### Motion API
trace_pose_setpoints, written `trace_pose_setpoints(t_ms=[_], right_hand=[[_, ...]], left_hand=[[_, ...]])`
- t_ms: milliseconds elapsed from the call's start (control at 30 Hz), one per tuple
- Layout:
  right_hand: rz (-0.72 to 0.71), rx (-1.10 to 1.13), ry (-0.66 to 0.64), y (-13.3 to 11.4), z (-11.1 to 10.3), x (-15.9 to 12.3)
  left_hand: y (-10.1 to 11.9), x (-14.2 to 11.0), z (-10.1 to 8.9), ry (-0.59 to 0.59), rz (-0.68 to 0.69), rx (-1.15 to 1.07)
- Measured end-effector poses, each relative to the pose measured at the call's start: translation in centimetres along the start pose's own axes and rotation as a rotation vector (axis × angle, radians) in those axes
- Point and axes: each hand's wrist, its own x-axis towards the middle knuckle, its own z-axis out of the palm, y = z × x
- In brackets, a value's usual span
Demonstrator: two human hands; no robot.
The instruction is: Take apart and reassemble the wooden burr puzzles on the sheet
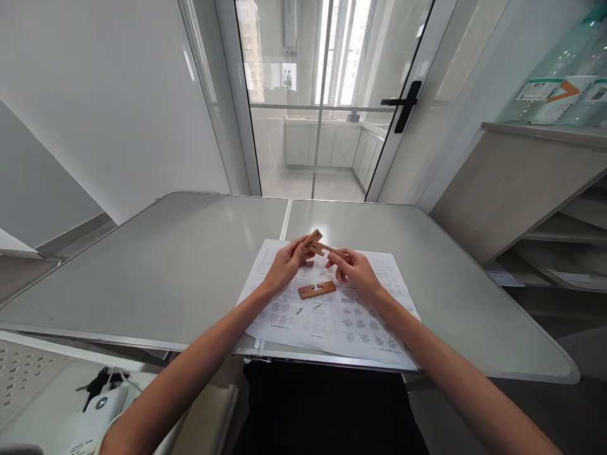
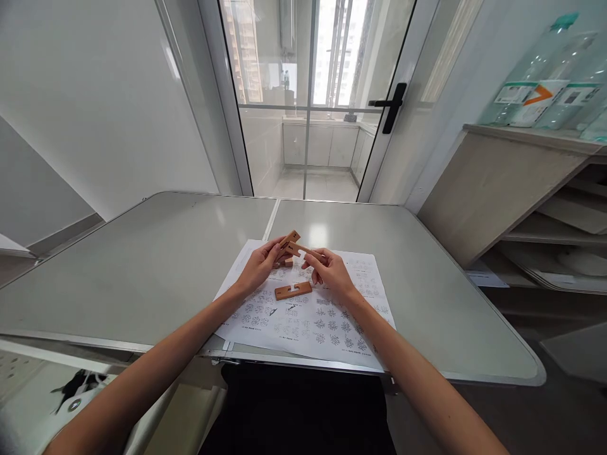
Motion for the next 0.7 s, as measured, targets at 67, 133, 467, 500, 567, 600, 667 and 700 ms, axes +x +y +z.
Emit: trace_pose_setpoints(t_ms=[67, 133, 467, 500, 567, 600, 667, 700], right_hand=[[0.012, -0.007, -0.027, 0.1, 0.01, 0.01], [0.029, -0.013, -0.057, 0.0, 0.06, -0.04], [0.06, -0.007, -0.082, -0.18, 0.05, -0.23], [0.059, -0.004, -0.078, -0.11, 0.02, -0.22], [0.062, 0.005, -0.071, -0.01, -0.01, -0.2], [0.063, 0.008, -0.069, 0.02, -0.01, -0.2], [0.064, 0.012, -0.067, 0.05, 0.0, -0.18], [0.062, 0.012, -0.067, 0.05, 0.0, -0.17]], left_hand=[[-0.07, -0.18, 0.1, 0.016, 0.097, 0.126], [-0.15, -0.38, 0.15, 0.016, 0.195, 0.277], [-0.84, -0.55, -0.22, -0.099, 0.437, 0.606], [-0.76, -0.6, -0.2, -0.11, 0.436, 0.61], [-0.57, -0.72, -0.16, -0.124, 0.423, 0.626], [-0.5, -0.76, -0.16, -0.128, 0.416, 0.633], [-0.43, -0.81, -0.2, -0.139, 0.416, 0.637], [-0.44, -0.82, -0.23, -0.146, 0.421, 0.635]])
